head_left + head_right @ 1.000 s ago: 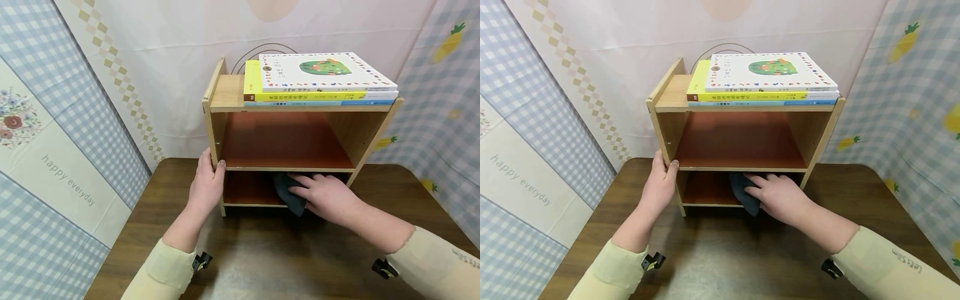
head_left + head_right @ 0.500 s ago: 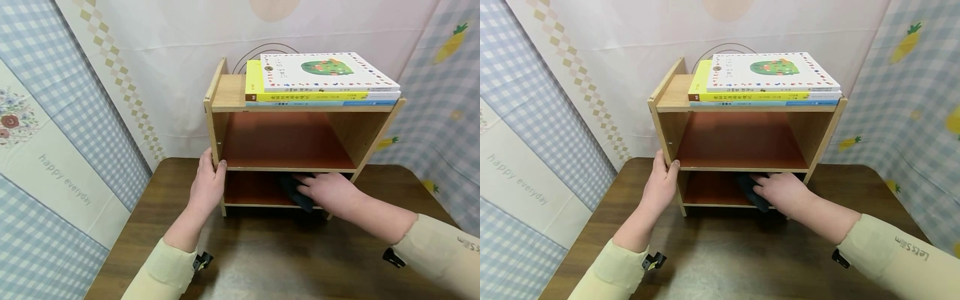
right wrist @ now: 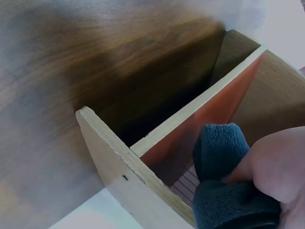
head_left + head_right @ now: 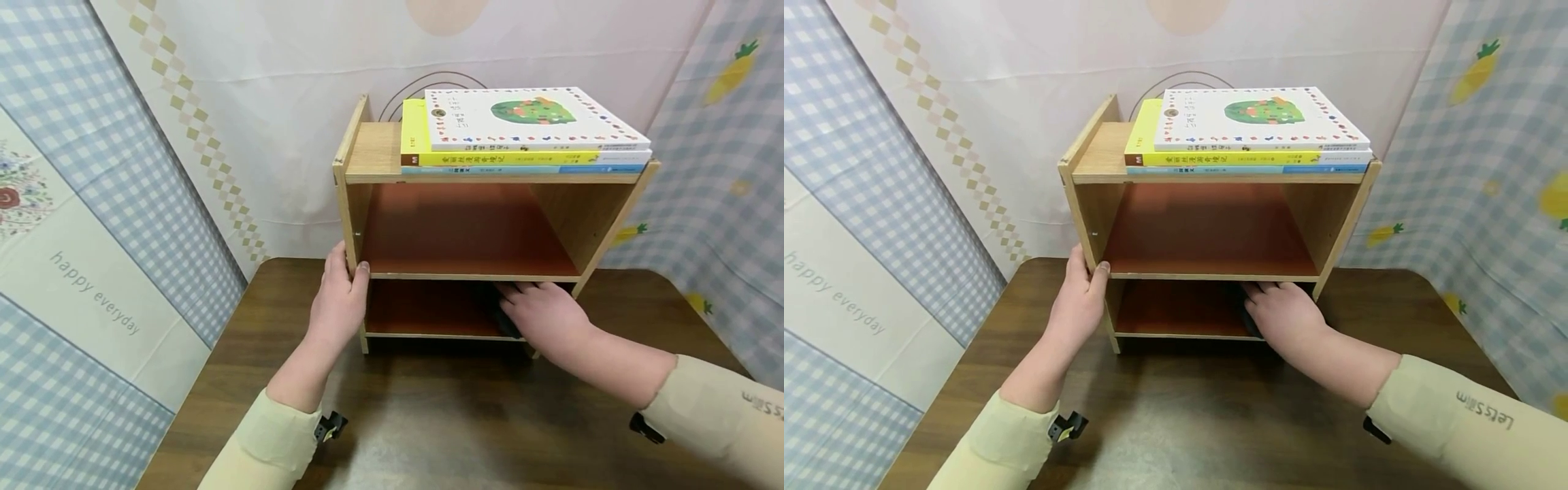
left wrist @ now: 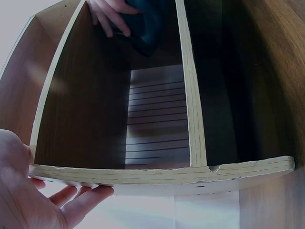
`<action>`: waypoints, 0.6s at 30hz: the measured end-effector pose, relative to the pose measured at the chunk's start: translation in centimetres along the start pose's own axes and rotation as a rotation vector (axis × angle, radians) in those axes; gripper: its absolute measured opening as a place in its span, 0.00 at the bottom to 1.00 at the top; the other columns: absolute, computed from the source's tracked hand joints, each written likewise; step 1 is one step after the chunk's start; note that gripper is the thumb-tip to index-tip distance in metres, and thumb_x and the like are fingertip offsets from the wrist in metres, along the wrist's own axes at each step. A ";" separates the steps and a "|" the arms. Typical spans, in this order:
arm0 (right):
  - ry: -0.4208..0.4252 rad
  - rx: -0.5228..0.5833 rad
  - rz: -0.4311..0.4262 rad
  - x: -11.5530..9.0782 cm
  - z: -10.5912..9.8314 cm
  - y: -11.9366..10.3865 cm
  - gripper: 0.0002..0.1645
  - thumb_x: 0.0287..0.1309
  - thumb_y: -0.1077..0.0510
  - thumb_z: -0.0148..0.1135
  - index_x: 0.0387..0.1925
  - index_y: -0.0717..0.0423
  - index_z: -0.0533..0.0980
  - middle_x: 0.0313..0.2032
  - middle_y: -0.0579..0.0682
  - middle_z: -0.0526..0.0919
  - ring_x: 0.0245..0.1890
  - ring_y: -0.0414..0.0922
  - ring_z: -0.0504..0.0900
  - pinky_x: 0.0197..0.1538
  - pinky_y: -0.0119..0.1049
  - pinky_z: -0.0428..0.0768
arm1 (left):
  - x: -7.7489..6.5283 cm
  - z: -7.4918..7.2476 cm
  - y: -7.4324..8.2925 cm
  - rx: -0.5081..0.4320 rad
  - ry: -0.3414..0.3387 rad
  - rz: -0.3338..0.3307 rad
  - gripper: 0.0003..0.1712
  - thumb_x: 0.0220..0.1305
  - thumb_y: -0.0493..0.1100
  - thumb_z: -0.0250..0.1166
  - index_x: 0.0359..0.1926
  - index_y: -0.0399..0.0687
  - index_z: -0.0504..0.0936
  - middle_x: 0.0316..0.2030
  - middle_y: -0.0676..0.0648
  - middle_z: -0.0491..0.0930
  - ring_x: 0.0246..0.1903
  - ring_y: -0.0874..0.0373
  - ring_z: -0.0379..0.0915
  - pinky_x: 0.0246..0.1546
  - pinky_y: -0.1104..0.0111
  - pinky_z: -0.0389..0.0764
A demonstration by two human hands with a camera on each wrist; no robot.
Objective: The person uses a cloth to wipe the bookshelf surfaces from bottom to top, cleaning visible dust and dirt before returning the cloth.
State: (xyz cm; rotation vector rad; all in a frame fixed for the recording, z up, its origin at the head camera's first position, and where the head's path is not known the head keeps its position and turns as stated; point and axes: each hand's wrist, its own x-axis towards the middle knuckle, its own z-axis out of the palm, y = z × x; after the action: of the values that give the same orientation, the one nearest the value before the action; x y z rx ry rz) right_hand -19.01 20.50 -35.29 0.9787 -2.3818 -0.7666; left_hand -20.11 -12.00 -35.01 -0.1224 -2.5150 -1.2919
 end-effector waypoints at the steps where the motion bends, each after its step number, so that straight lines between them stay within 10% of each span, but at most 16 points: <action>1: 0.001 -0.017 0.002 -0.1 0.0 -0.1 0.16 0.47 0.67 0.71 0.40 0.54 0.82 0.56 0.51 0.80 0.58 0.54 0.73 0.54 0.46 0.71 | 0.0 0.1 0.0 0.000 0.000 0.001 0.32 0.76 0.55 0.43 0.76 0.54 0.53 0.62 0.48 0.65 0.58 0.51 0.67 0.49 0.47 0.74; 7: -0.006 -0.056 0.000 -0.5 0.1 -0.5 0.11 0.47 0.63 0.72 0.36 0.54 0.83 0.47 0.49 0.80 0.47 0.49 0.75 0.38 0.40 0.70 | -0.1 0.2 -0.1 0.007 0.000 0.002 0.32 0.75 0.55 0.43 0.75 0.54 0.54 0.61 0.48 0.66 0.57 0.50 0.67 0.48 0.47 0.74; 18: -0.137 0.022 0.125 -0.4 -0.5 -1.5 0.12 0.48 0.66 0.74 0.37 0.58 0.82 0.46 0.57 0.83 0.49 0.56 0.76 0.53 0.50 0.70 | 0.0 0.0 0.0 0.012 0.002 0.002 0.32 0.76 0.55 0.43 0.76 0.55 0.53 0.63 0.47 0.65 0.59 0.50 0.67 0.48 0.47 0.74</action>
State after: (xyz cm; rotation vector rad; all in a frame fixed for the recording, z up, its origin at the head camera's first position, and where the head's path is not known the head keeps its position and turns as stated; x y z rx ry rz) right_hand -17.72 19.79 -35.96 0.7993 -2.5459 -0.7846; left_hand -20.08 -12.01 -35.07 -0.1210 -2.5202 -1.2751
